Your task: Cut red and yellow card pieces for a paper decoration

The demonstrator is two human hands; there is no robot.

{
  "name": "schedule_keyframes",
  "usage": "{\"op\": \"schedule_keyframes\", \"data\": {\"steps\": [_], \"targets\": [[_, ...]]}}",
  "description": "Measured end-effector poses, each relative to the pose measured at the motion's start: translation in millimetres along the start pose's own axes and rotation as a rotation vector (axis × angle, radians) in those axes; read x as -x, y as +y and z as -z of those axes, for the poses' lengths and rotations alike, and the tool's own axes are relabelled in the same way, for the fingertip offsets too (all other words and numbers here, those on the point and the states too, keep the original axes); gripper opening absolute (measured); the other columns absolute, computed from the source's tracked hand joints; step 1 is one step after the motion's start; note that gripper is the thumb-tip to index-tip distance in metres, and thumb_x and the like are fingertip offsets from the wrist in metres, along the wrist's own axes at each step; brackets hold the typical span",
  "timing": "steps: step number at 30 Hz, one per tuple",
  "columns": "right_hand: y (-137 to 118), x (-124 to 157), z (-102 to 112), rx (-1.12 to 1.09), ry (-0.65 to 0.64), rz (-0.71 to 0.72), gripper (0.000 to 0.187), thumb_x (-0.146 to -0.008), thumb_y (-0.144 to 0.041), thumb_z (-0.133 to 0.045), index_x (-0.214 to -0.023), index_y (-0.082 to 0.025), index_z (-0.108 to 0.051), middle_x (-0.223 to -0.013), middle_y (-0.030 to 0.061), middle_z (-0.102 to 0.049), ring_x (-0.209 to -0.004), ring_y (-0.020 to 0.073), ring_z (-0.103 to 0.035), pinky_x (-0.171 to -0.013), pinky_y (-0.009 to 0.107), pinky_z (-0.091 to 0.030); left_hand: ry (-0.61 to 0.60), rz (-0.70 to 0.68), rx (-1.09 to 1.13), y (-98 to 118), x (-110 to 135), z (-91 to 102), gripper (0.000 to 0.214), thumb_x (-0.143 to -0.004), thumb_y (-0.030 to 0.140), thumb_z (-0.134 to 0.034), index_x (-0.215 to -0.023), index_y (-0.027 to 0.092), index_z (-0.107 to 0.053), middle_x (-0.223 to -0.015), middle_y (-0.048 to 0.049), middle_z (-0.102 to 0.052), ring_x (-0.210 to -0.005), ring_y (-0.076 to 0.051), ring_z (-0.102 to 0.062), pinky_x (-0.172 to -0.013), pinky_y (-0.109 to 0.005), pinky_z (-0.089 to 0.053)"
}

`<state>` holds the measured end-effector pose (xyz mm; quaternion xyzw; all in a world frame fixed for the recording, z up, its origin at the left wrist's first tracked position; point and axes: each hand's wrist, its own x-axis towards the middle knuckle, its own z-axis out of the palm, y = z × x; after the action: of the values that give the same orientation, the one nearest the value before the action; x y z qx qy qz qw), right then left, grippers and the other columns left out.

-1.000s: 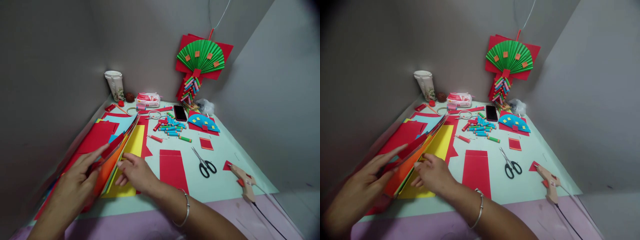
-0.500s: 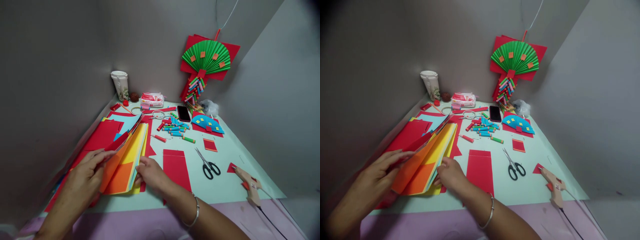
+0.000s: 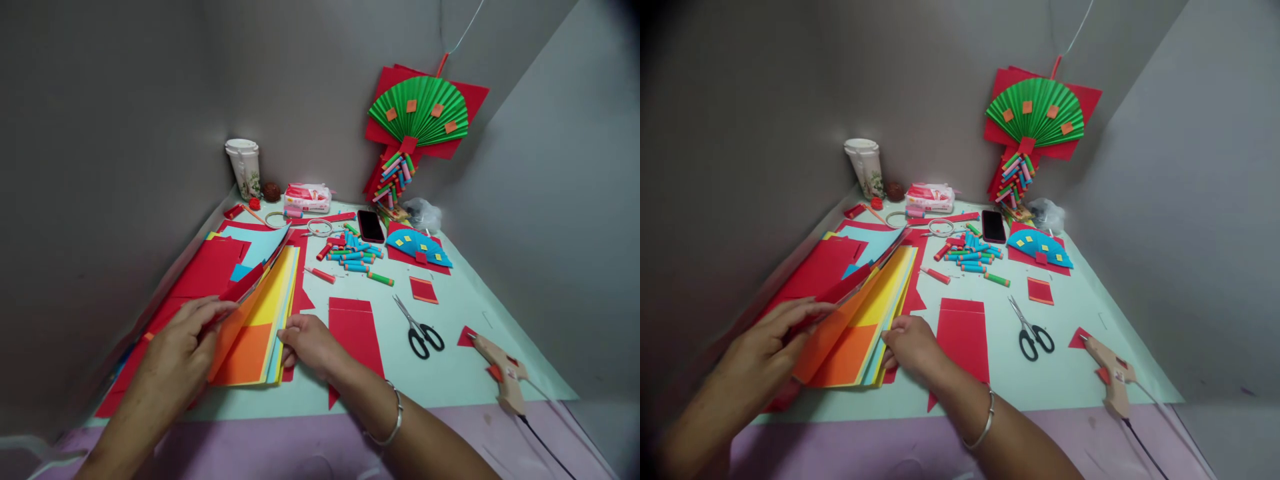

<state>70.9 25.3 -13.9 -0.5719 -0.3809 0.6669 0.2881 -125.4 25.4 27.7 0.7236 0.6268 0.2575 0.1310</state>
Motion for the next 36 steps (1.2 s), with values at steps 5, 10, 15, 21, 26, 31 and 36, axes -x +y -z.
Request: {"op": "schedule_keyframes", "data": {"steps": [5, 10, 15, 21, 26, 31, 36], "targets": [[5, -6, 0, -0.044, -0.009, 0.024, 0.016, -0.089, -0.013, -0.051, -0.074, -0.017, -0.053, -0.049, -0.0029, -0.058, -0.039, 0.0104, -0.054, -0.043, 0.017, -0.044, -0.067, -0.006, 0.085, 8, 1, -4.7, 0.039, -0.081, 0.027, -0.037, -0.105, 0.022, -0.066, -0.12, -0.0078, -0.064, -0.115, -0.022, -0.059, -0.099, -0.036, -0.045], [-1, -3, -1, -0.081, -0.03, 0.037, 0.018, -0.09, -0.016, -0.058, -0.072, -0.017, -0.053, -0.049, -0.0025, -0.058, -0.039, 0.0098, -0.054, -0.041, 0.016, -0.042, -0.112, -0.017, -0.008, 18, 1, -7.7, 0.037, -0.082, 0.025, -0.038, -0.104, 0.021, -0.067, -0.121, -0.0094, -0.063, -0.114, -0.024, -0.06, -0.096, -0.036, -0.046], [-12, 3, 0, -0.109, -0.036, 0.049, 0.021, -0.091, -0.015, -0.058, -0.071, -0.016, -0.053, -0.049, -0.0039, -0.057, -0.04, 0.0085, -0.054, -0.043, 0.016, -0.046, -0.156, 0.017, -0.116, 23, 5, -14.3, 0.037, -0.086, 0.029, -0.036, -0.111, 0.025, -0.064, -0.128, -0.0077, -0.059, -0.103, -0.025, -0.064, -0.076, -0.035, -0.05], [-16, 2, -2, -0.128, -0.039, 0.048, 0.021, -0.09, -0.011, -0.058, -0.069, -0.016, -0.053, -0.048, -0.0046, -0.056, -0.038, 0.0082, -0.053, -0.041, 0.016, -0.044, -0.213, 0.052, -0.152, 31, 8, -18.8, 0.041, -0.089, 0.049, -0.043, -0.117, 0.022, -0.057, -0.128, -0.0101, -0.059, -0.107, -0.029, -0.063, -0.074, -0.036, -0.049], [-12, -3, -2, -0.147, -0.053, 0.063, 0.022, -0.09, -0.012, -0.059, -0.069, -0.016, -0.053, -0.046, -0.0045, -0.057, -0.039, 0.0086, -0.054, -0.042, 0.016, -0.043, -0.234, 0.029, -0.201, 33, 10, -21.2, 0.05, -0.082, 0.054, -0.054, -0.119, 0.021, -0.052, -0.126, -0.0105, -0.06, -0.107, -0.03, -0.063, -0.079, -0.038, -0.049], [-7, -6, 0, -0.147, -0.075, 0.067, 0.021, -0.09, -0.015, -0.062, -0.07, -0.015, -0.055, -0.049, -0.003, -0.059, -0.04, 0.0087, -0.056, -0.042, 0.015, -0.043, -0.239, 0.0, -0.243, 30, 12, -20.7, 0.035, -0.089, 0.039, -0.042, -0.118, 0.022, -0.051, -0.124, -0.0106, -0.06, -0.103, -0.029, -0.065, -0.071, -0.035, -0.048], [-8, -4, 5, -0.137, -0.094, 0.033, 0.024, -0.093, -0.018, -0.059, -0.07, -0.014, -0.055, -0.051, -0.0021, -0.059, -0.042, 0.0082, -0.057, -0.046, 0.016, -0.048, -0.182, 0.038, -0.178, 27, 6, -12.2, 0.033, -0.092, 0.034, -0.035, -0.115, 0.023, -0.056, -0.12, -0.0081, -0.065, -0.103, -0.026, -0.065, -0.08, -0.035, -0.048]]}}
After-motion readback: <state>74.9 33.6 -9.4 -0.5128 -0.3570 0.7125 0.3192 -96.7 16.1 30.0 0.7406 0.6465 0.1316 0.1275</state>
